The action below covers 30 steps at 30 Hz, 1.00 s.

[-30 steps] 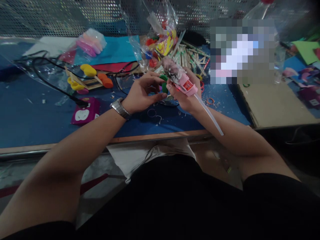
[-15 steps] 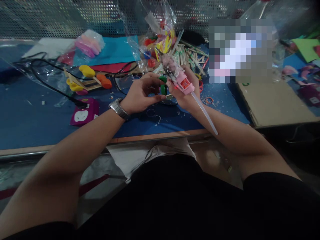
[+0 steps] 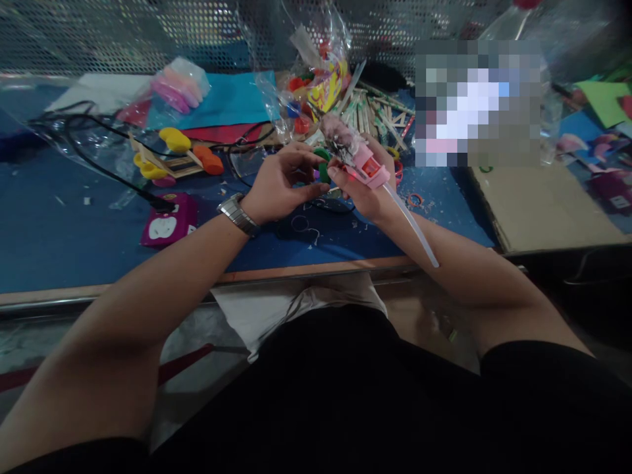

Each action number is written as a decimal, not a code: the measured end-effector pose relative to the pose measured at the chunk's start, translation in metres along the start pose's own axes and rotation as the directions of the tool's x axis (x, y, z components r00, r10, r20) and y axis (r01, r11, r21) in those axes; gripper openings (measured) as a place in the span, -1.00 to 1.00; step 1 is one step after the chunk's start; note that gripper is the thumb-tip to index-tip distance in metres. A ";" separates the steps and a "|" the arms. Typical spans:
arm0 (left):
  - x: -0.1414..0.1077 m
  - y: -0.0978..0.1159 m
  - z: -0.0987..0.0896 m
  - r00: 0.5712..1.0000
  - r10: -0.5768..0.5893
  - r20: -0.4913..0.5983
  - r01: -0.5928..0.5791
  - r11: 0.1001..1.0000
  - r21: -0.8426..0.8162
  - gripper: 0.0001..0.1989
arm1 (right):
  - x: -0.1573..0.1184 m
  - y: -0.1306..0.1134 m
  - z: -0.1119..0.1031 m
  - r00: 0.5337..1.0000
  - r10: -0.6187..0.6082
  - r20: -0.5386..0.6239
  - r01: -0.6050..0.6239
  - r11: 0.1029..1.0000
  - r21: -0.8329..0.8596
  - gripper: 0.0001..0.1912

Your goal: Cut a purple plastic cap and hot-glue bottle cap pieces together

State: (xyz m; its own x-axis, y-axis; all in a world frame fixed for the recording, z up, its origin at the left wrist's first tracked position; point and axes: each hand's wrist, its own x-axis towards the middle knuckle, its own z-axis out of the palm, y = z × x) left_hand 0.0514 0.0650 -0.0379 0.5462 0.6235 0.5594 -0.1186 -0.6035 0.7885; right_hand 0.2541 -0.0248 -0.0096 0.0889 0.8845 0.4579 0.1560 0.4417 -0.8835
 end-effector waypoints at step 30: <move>0.000 0.005 -0.002 0.999 0.049 0.000 -0.048 0.982 0.184 -0.51 | 0.012 0.015 -0.005 0.999 -0.023 -0.034 0.022 0.999 -0.026 -0.47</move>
State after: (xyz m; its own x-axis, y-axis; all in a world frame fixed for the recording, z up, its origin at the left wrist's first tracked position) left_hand 0.0494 0.0627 -0.0332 0.5395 0.5934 0.5973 0.0104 -0.7141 0.7000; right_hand 0.2621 -0.0080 -0.0168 0.1187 0.8688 0.4808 0.1836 0.4567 -0.8705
